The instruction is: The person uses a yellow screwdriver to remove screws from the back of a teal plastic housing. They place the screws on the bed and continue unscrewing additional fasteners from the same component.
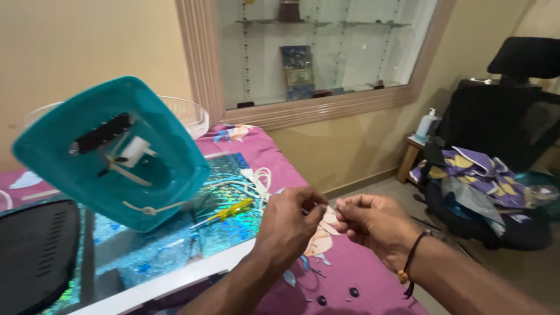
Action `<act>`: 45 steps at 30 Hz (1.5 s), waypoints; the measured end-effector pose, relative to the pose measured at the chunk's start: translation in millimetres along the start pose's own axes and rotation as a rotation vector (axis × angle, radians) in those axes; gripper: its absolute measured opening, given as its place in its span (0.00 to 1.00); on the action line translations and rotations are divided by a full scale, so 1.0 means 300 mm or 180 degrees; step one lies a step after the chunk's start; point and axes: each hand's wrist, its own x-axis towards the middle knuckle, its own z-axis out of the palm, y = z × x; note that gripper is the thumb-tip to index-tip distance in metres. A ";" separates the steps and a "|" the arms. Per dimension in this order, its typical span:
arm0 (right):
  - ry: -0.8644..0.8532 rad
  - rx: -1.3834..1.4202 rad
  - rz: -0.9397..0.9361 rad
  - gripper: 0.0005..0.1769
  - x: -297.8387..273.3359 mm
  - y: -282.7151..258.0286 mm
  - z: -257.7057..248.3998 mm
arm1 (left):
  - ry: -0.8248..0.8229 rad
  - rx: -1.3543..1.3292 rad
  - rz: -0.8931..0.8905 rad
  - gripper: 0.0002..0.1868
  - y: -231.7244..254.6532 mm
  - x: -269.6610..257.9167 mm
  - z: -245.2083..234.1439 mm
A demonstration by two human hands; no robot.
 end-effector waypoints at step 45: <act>0.0315 -0.0323 0.0335 0.12 0.079 0.245 0.111 | 0.0761 0.0837 -0.0463 0.15 -0.024 -0.133 -0.269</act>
